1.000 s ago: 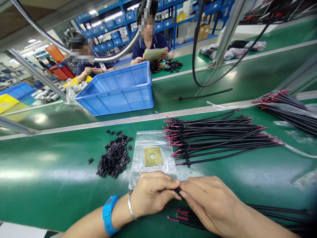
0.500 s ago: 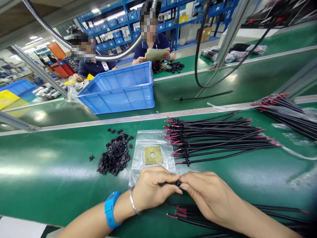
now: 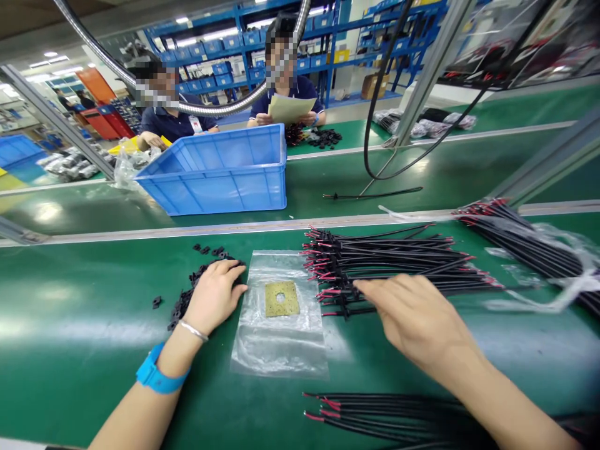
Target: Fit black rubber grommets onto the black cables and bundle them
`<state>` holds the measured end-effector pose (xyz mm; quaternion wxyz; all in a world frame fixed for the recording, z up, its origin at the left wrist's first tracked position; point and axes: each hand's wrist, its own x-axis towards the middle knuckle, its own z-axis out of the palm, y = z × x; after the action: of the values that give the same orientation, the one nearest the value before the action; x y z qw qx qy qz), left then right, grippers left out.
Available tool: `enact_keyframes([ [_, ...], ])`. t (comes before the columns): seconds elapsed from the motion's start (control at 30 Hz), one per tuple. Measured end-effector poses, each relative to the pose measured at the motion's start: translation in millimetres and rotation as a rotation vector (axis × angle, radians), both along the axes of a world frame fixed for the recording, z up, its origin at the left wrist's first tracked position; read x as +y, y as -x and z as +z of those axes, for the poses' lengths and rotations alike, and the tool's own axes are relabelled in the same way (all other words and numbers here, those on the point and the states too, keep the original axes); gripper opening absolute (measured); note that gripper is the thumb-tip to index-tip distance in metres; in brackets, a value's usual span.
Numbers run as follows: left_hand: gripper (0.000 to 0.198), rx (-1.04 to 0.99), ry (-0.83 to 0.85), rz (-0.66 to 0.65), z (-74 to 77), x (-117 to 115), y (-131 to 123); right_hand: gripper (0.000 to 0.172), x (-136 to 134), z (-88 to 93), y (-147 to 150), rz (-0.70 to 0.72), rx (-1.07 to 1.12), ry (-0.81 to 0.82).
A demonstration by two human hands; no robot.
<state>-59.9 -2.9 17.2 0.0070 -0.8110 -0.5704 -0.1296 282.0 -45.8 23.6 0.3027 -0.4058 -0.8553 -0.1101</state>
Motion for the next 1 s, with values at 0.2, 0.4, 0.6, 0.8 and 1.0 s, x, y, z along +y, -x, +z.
enact_keyframes([
  [0.2,0.021,0.174,0.052,0.056,-2.2,12.8,9.4,0.021,29.4,-18.8,-7.8,-0.197,-0.038,-0.02],
  [0.4,0.017,0.184,0.012,0.06,-0.2,11.7,7.7,0.024,37.4,-30.7,-3.0,-0.159,0.04,0.028],
  [0.6,0.016,0.024,-0.03,0.095,0.5,9.4,7.4,0.011,4.0,-4.6,2.0,0.019,0.141,0.276],
  [0.8,0.02,-0.798,0.235,0.138,3.0,-7.8,-21.2,0.019,-42.4,6.6,21.3,0.249,-0.264,0.98],
  [1.0,0.027,-1.216,0.632,0.071,-0.8,-19.2,-50.9,0.013,-44.9,-3.3,22.8,0.235,-0.273,1.005],
])
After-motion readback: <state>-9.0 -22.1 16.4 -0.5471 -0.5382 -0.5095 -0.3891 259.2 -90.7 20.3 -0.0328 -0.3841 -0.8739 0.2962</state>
